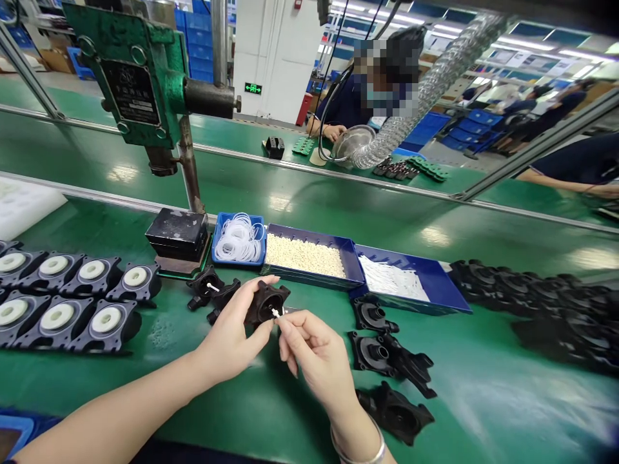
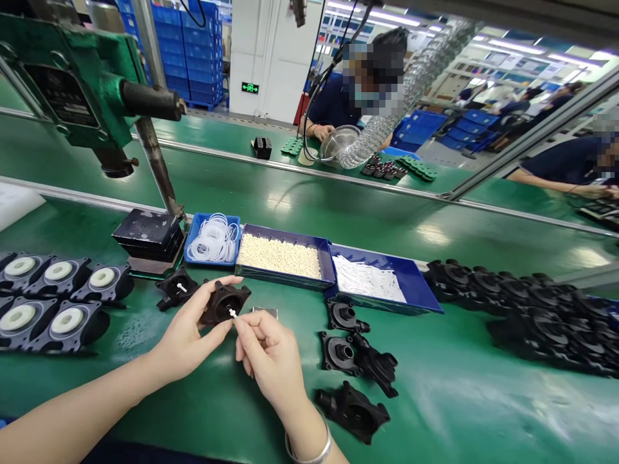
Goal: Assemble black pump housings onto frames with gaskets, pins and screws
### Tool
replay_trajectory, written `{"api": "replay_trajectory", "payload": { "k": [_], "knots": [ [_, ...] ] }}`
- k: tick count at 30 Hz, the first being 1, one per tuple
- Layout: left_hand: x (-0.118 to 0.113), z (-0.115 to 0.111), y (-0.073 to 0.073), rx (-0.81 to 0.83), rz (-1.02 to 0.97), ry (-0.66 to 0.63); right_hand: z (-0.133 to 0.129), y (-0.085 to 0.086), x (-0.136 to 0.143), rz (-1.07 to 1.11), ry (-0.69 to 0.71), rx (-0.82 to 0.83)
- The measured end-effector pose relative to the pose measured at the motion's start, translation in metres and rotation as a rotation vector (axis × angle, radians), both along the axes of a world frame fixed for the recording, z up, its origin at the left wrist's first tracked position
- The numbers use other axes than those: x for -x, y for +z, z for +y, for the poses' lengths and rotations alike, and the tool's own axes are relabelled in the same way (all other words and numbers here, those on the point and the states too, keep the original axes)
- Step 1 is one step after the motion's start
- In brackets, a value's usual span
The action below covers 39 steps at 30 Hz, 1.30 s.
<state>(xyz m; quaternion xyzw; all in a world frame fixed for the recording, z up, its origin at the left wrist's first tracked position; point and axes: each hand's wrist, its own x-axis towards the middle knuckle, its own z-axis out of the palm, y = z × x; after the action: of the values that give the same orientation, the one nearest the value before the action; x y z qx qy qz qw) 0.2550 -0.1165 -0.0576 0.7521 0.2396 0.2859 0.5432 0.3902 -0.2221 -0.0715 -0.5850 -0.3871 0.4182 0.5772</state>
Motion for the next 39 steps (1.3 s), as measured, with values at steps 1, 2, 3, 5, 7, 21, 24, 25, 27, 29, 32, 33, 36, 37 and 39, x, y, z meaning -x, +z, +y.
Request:
{"api": "replay_trajectory", "payload": {
  "k": [1,2,3,5,7,21,24,25,27,29,32,33,36,37,39],
  "knots": [
    [0.000,0.000,-0.001,-0.082,-0.001,-0.002,0.000,0.000,0.000,0.003,0.001,0.000],
    [0.000,0.001,-0.001,-0.156,-0.005,-0.006,0.000,0.000,0.001,0.006,0.000,0.000],
    [0.000,0.001,-0.002,-0.222,-0.008,-0.010,0.000,0.000,0.001,0.008,-0.001,0.000],
    [0.000,0.002,-0.003,-0.321,-0.013,-0.018,0.000,0.000,0.001,0.013,-0.001,0.004],
    [-0.001,0.003,-0.004,-0.384,-0.020,-0.031,-0.001,0.000,0.001,0.023,-0.002,0.012],
    [0.000,0.005,-0.008,-0.497,0.033,-0.118,-0.006,0.000,0.006,0.050,0.016,-0.024],
    [0.001,0.005,-0.005,-0.542,0.064,-0.132,-0.007,0.001,0.007,-0.087,-0.008,-0.071],
    [0.002,0.004,-0.005,-0.562,0.068,-0.137,-0.007,0.002,0.007,-0.120,-0.015,-0.086],
    [0.002,0.004,-0.004,-0.603,0.069,-0.144,-0.006,0.002,0.008,-0.158,-0.031,-0.111],
    [0.001,0.005,-0.005,-0.630,0.070,-0.146,-0.005,0.001,0.009,-0.167,-0.044,-0.122],
    [-0.002,0.008,-0.009,-0.650,0.072,-0.143,-0.004,-0.002,0.011,-0.155,-0.057,-0.126],
    [-0.002,0.008,-0.010,-0.658,0.074,-0.147,-0.003,-0.004,0.011,-0.149,-0.061,-0.125],
    [-0.003,0.010,-0.013,-0.678,0.081,-0.170,-0.001,-0.011,0.012,-0.124,-0.067,-0.124],
    [-0.003,0.010,-0.013,-0.680,0.081,-0.175,-0.001,-0.013,0.012,-0.117,-0.065,-0.124],
    [-0.003,0.011,-0.013,-0.681,0.075,-0.177,0.000,-0.016,0.012,-0.103,-0.061,-0.129]
  ]
}}
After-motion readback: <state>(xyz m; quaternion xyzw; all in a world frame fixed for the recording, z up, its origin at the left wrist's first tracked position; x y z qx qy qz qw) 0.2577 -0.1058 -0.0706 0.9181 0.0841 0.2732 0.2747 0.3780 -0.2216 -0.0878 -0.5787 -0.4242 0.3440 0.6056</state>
